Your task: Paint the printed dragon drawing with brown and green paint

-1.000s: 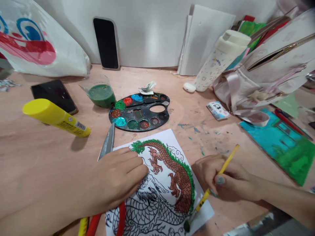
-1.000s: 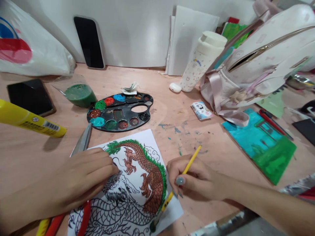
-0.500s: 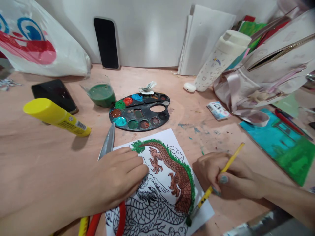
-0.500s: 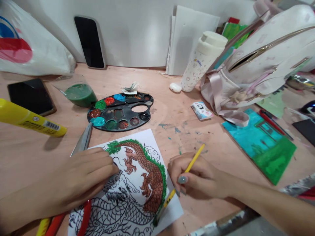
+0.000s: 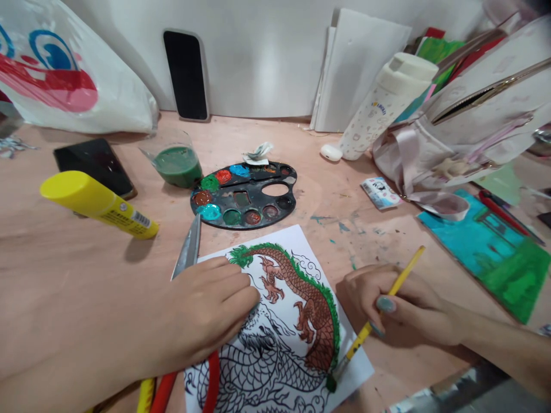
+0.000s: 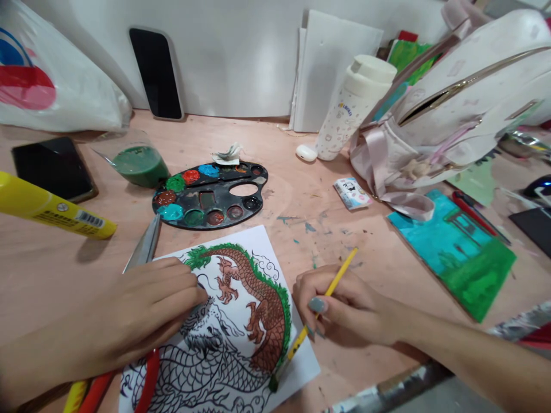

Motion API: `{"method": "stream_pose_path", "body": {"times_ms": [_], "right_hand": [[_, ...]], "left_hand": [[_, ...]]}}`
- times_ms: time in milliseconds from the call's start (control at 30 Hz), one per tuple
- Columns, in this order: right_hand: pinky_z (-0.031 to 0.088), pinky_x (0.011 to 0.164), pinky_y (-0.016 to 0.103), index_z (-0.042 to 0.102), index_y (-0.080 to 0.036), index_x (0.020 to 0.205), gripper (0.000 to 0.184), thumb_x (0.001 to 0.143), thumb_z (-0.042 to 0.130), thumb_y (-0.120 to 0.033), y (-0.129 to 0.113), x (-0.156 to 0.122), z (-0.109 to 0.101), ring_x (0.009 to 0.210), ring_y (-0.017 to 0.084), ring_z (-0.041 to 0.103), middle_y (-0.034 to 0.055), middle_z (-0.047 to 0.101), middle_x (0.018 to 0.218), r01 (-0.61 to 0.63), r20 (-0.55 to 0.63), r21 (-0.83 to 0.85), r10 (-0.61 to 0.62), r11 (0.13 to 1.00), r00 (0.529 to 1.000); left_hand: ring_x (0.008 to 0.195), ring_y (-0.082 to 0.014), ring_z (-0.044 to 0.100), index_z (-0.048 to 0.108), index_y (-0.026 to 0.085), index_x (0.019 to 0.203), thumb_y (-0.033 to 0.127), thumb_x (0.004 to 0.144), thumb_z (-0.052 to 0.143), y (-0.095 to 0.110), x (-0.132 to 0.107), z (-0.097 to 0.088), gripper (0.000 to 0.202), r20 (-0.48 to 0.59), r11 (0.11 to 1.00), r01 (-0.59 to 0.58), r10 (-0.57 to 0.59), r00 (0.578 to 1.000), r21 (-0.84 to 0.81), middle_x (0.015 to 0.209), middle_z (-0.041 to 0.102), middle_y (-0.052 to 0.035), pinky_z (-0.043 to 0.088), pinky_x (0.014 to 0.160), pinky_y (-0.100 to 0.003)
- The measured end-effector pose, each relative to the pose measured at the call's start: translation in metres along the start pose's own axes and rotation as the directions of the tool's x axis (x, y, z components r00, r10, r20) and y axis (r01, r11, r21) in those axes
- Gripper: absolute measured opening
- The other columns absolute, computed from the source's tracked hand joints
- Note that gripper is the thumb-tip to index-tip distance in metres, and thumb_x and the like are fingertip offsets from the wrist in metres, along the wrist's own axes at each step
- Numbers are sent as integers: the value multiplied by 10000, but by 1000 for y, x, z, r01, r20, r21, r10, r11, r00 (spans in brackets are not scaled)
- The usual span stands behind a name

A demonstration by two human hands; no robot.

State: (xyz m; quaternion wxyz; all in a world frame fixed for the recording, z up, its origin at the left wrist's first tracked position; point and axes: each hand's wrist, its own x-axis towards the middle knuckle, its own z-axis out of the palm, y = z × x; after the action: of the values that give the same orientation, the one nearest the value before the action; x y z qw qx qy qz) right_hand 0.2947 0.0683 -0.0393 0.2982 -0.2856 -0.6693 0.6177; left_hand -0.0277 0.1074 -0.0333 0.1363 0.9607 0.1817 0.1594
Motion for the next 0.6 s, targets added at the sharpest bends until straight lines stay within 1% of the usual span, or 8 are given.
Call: {"method": "stream_pose_path", "body": {"times_ms": [67,167,300,400,500,533,600], "right_hand": [[405,574,254,620,-155,782,417,1038,430,-424,-1,-1,0,610,123,512,18,541,682,-27,4,13,27,1000,1000],[401,573,248,618,-150,773,436,1035,433,-445,-2,0,0,608,120,509,18,544,676,-33,5,41,33,999,999],[395,572,250,600,-157,753,427,1021,467,-462,-1,0,0,611,124,501,8,522,658,-19,-29,101,22,995,999],[366,550,261,541,-170,690,451,1013,468,-476,-2,1,2,601,130,466,11,488,661,-24,-69,147,35,989,997],[341,537,264,471,-187,643,443,992,517,-457,-4,5,5,573,123,433,-10,429,638,24,-101,255,2,967,995],[340,537,263,467,-189,647,432,984,536,-449,-4,6,6,570,122,429,-15,420,636,34,-107,290,-3,956,994],[343,539,258,511,-185,693,388,981,550,-442,-4,6,6,582,122,431,-10,443,651,10,-106,307,24,952,994]], "left_hand": [[747,-211,433,546,165,948,110,1010,280,1,-1,2,279,-21,1000,4,-4,1000,-12,794,528,-35,326,681,-365],[756,-212,426,555,161,970,110,1015,273,1,0,3,290,15,1000,24,-23,1000,-14,808,526,-35,319,685,-368],[750,-209,417,558,157,956,107,1013,284,1,1,0,284,28,999,27,-26,999,-17,808,524,-35,321,677,-366],[754,-209,425,558,158,954,100,1004,294,1,2,-2,275,42,1000,16,-16,999,-6,810,533,-37,337,684,-363],[755,-208,440,559,161,960,99,1002,296,1,2,-3,273,43,1000,13,-13,999,6,807,544,-39,346,684,-361],[756,-209,444,559,161,961,99,1003,295,1,2,-3,275,38,1000,15,-16,999,10,810,549,-41,350,686,-362],[756,-209,452,560,160,965,102,1005,297,0,2,-3,273,40,1000,11,-12,999,11,815,557,-43,356,687,-362]]}}
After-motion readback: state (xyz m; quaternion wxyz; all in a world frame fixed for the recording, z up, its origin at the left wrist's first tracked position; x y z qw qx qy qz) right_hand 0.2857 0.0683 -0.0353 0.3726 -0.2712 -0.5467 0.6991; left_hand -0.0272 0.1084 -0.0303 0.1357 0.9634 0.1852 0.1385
